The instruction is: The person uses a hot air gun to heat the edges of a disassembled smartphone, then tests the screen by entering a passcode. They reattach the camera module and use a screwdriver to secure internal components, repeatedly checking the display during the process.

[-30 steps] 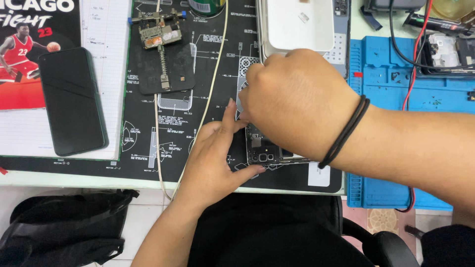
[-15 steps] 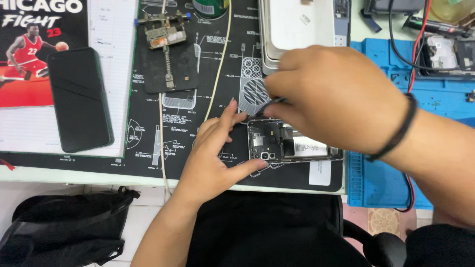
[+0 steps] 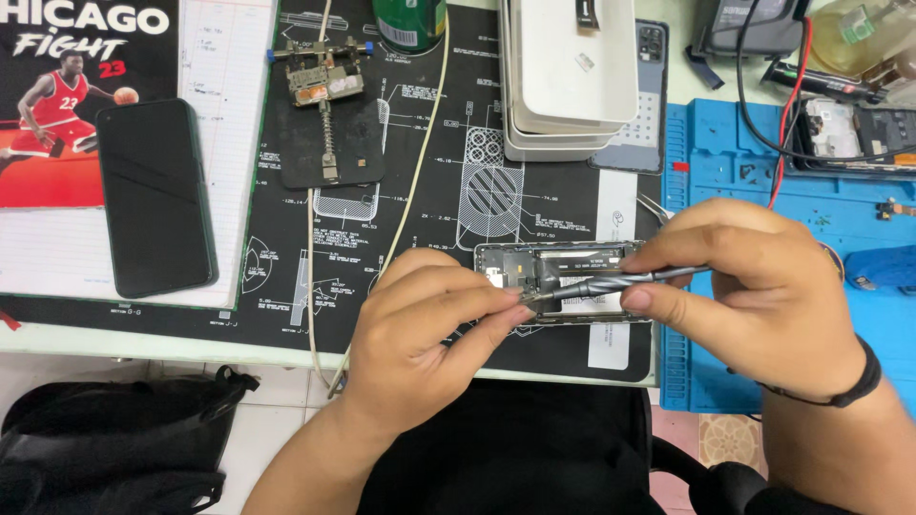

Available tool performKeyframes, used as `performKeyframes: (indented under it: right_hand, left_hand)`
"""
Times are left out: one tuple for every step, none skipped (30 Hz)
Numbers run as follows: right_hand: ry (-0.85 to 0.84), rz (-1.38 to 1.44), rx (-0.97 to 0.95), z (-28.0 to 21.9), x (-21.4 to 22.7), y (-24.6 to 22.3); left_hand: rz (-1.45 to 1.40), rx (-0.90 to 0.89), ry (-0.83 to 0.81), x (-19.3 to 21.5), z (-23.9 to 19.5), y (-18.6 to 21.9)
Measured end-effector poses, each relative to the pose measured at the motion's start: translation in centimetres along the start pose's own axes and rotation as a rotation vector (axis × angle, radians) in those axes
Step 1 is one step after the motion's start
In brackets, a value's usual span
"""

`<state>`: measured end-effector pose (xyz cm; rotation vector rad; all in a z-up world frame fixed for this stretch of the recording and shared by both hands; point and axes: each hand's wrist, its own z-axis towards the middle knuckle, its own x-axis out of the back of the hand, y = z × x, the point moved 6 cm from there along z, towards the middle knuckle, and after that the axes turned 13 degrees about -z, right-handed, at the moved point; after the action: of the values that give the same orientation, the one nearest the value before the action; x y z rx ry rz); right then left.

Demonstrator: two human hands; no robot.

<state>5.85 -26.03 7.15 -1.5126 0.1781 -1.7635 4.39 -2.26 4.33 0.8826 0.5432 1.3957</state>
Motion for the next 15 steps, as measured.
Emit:
performKeyframes:
  right_hand:
    - [0.014, -0.019, 0.016, -0.1, 0.1, -0.1]
    - [0.029, -0.045, 0.043, -0.3, 0.2, -0.4]
    - [0.043, -0.071, 0.069, -0.4, 0.2, -0.6]
    - [0.058, -0.097, 0.095, -0.6, 0.2, -0.8]
    - [0.084, -0.103, 0.095, -0.9, 0.2, -0.9]
    - [0.111, -0.109, 0.094, -1.3, 0.3, -1.0]
    - [0.138, -0.116, 0.094, -1.7, 0.3, -1.1]
    - [0.155, -0.111, 0.076, -2.1, 0.3, -1.0]
    - [0.171, -0.106, 0.059, -2.5, 0.3, -0.9]
    - [0.187, -0.100, 0.041, -2.8, 0.3, -0.6]
    - [0.193, -0.062, -0.008, -3.1, 0.3, -0.1]
    - [0.200, -0.025, -0.056, -3.3, 0.4, 0.4]
    - [0.206, 0.013, -0.105, -3.5, 0.4, 0.9]
    - [0.196, 0.014, -0.117, -3.6, 0.2, 1.1]
    - [0.186, 0.016, -0.130, -3.7, 0.1, 1.5]
  left_hand:
    - [0.009, -0.011, -0.014, -0.1, 0.1, 0.2]
    - [0.018, -0.020, -0.028, -0.2, 0.1, 0.3]
    - [0.028, -0.030, -0.042, -0.3, 0.1, 0.4]
    - [0.038, -0.031, -0.040, -0.3, 0.1, 0.5]
    - [0.048, -0.032, -0.038, -0.4, 0.0, 0.7]
    - [0.057, -0.033, -0.037, -0.4, -0.1, 0.8]
    - [0.010, -0.016, -0.039, -0.4, -0.2, 0.8]
    - [-0.038, 0.000, -0.039, -0.4, -0.3, 0.7]
    - [-0.086, 0.017, -0.040, -0.4, -0.4, 0.6]
    - [-0.098, 0.044, -0.040, -0.3, -0.4, 0.4]
    - [-0.110, 0.072, -0.041, -0.3, -0.4, 0.1]
    - [-0.122, 0.098, -0.041, -0.2, -0.5, -0.2]
    - [-0.124, 0.100, -0.049, -0.3, -0.4, -0.3]
    - [-0.127, 0.105, -0.056, -0.3, -0.5, -0.3]
    - [-0.131, 0.110, -0.063, -0.3, -0.5, -0.4]
